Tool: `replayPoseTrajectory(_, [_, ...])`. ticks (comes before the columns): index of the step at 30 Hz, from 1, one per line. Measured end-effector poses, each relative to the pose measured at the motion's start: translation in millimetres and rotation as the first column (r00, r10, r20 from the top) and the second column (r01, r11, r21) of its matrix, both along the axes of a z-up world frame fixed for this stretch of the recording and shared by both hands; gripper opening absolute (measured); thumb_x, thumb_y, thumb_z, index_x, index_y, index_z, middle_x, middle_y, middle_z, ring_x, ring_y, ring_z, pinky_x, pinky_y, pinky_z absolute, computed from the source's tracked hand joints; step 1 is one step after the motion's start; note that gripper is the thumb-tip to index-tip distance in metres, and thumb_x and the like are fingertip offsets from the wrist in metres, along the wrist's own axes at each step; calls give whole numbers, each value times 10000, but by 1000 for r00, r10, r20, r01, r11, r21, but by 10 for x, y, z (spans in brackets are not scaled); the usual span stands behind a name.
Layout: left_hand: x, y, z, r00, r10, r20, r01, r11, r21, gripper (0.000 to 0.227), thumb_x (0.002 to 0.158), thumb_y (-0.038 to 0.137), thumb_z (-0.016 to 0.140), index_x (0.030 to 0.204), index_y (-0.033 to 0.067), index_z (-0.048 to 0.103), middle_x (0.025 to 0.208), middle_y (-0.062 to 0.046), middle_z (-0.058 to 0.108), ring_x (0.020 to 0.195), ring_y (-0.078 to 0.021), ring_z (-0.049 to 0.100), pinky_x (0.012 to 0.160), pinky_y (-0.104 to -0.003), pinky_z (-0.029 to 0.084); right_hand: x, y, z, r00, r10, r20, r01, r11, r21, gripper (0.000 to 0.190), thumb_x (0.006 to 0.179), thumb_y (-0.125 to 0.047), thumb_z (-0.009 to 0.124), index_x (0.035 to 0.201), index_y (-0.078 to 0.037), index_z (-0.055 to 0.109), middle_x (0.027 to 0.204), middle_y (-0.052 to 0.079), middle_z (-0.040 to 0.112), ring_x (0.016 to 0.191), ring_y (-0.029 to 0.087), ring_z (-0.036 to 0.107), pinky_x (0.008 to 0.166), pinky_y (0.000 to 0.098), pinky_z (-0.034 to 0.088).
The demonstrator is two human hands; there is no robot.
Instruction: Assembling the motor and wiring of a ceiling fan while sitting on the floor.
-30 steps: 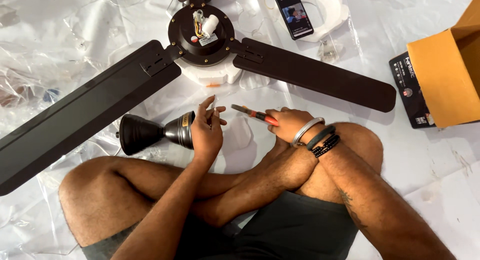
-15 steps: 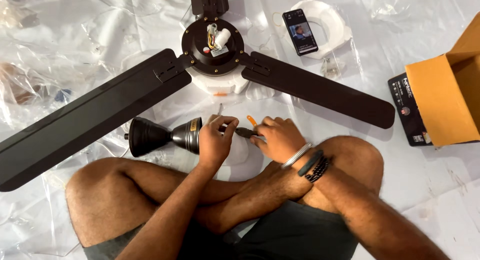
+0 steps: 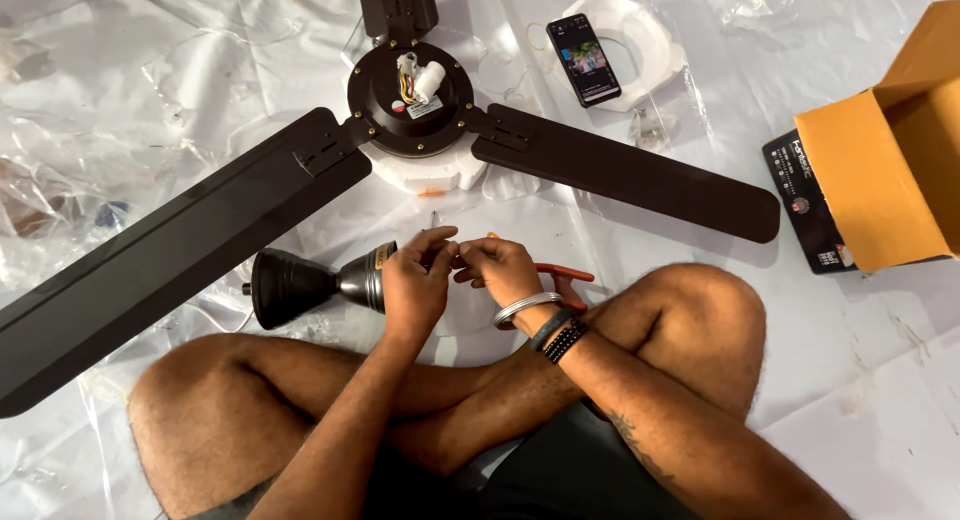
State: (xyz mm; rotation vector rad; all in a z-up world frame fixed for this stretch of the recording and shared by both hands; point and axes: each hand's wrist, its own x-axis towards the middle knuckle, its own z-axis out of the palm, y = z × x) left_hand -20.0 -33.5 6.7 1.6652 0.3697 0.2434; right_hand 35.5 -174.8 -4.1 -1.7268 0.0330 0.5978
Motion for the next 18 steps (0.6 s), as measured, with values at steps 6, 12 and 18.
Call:
replayPoseTrajectory(6, [16, 10, 73, 997, -67, 24, 65, 996, 69, 211, 950, 71, 661, 1150, 39, 721, 889, -64, 784, 788, -123, 762, 697, -271, 596, -16, 51, 155, 999, -24, -33, 24, 1000, -19, 336, 957, -342, 673, 1040, -35, 779, 948, 86, 802, 845, 161, 776, 757, 278, 570])
replayPoseTrajectory(12, [14, 17, 117, 999, -53, -5, 53, 995, 85, 221, 935, 51, 651, 1150, 27, 696, 880, -77, 769, 764, -145, 746, 697, -280, 587, 0, 50, 125, 994, -30, -105, 32, 999, 18, 358, 950, -367, 669, 1046, -40, 776, 957, 74, 802, 889, 181, 763, 790, 309, 562])
replayPoseTrajectory(18, [27, -19, 49, 1000, 2, 21, -4, 996, 92, 257, 920, 26, 647, 1173, 16, 606, 857, -73, 731, 779, -146, 730, 718, -283, 587, 16, 32, 66, 981, 4, -196, 19, 993, 116, 339, 956, -331, 642, 1105, -51, 760, 1028, 65, 787, 964, 179, 744, 832, 313, 554])
